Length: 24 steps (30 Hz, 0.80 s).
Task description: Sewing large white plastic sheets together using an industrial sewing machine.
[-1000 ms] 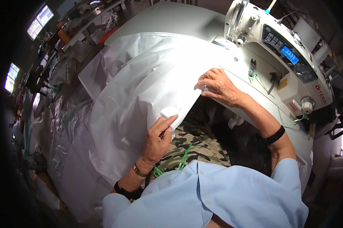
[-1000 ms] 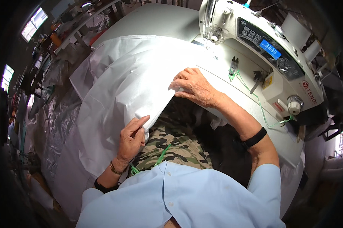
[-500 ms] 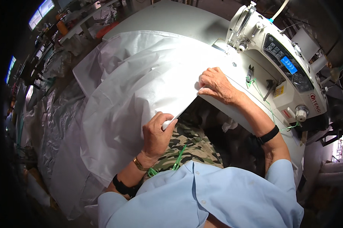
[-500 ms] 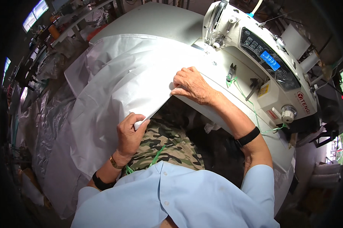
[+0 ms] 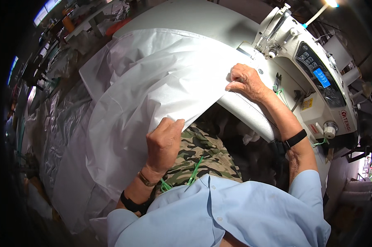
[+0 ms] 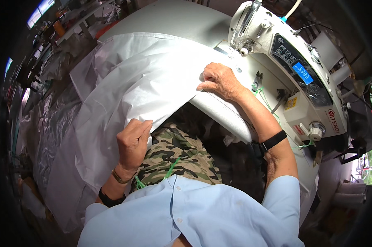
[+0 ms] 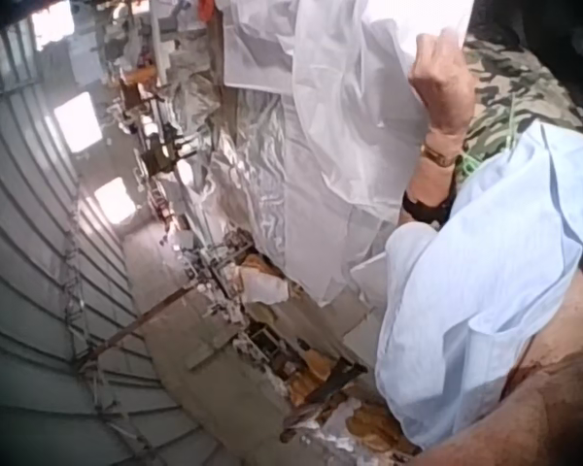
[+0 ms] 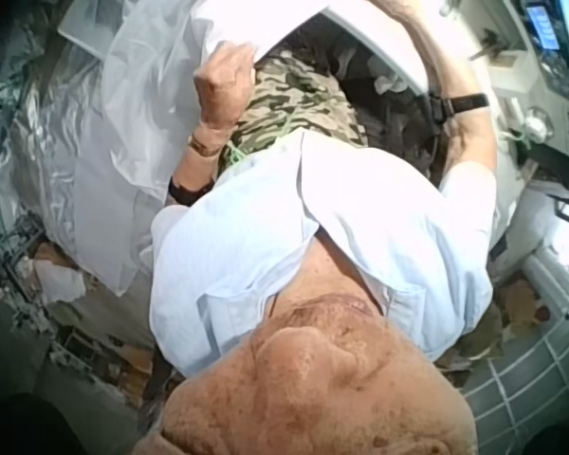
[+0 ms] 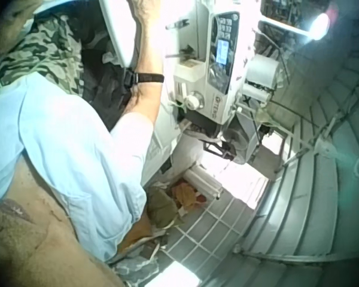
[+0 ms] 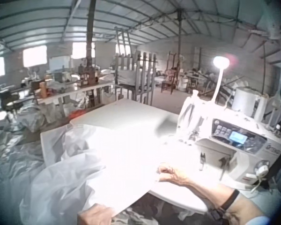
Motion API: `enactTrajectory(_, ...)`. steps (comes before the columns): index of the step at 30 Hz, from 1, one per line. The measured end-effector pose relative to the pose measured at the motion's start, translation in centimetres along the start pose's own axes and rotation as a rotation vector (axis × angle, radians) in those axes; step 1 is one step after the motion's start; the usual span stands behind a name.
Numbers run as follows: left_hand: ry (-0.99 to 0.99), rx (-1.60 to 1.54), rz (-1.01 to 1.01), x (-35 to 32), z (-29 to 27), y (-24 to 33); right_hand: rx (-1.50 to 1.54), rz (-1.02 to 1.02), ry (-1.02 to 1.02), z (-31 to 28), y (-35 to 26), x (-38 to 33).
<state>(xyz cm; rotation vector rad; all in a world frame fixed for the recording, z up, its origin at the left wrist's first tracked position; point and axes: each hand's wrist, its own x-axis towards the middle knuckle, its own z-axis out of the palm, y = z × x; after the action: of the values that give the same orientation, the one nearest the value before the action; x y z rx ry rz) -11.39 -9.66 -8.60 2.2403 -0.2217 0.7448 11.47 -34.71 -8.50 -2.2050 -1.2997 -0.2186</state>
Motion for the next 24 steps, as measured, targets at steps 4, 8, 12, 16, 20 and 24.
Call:
enactTrajectory(4,0.007,-0.071,-0.028,-0.2,0.0,-0.7,0.024,0.041,0.009,-0.3,1.1,0.1)
enactTrajectory(8,-0.095,-0.101,-0.048,0.0,-0.1,-1.7,0.019,0.096,0.01,-0.6,1.6,0.3)
enactTrajectory(12,-0.288,-0.155,-0.129,1.0,-0.9,-2.3,0.003,0.134,0.034,-0.9,2.1,0.2)
enactTrajectory(16,-0.343,-0.305,-0.166,1.1,-1.1,-2.5,-0.068,0.123,0.011,-1.1,2.3,0.4)
enactTrajectory(20,-0.398,-0.3,-0.123,0.8,-0.1,-2.3,-0.137,0.217,0.022,-1.4,2.7,0.0)
enactTrajectory(24,-0.405,-0.24,0.155,0.5,1.8,-1.6,-0.53,0.117,0.211,-0.4,1.7,-0.1)
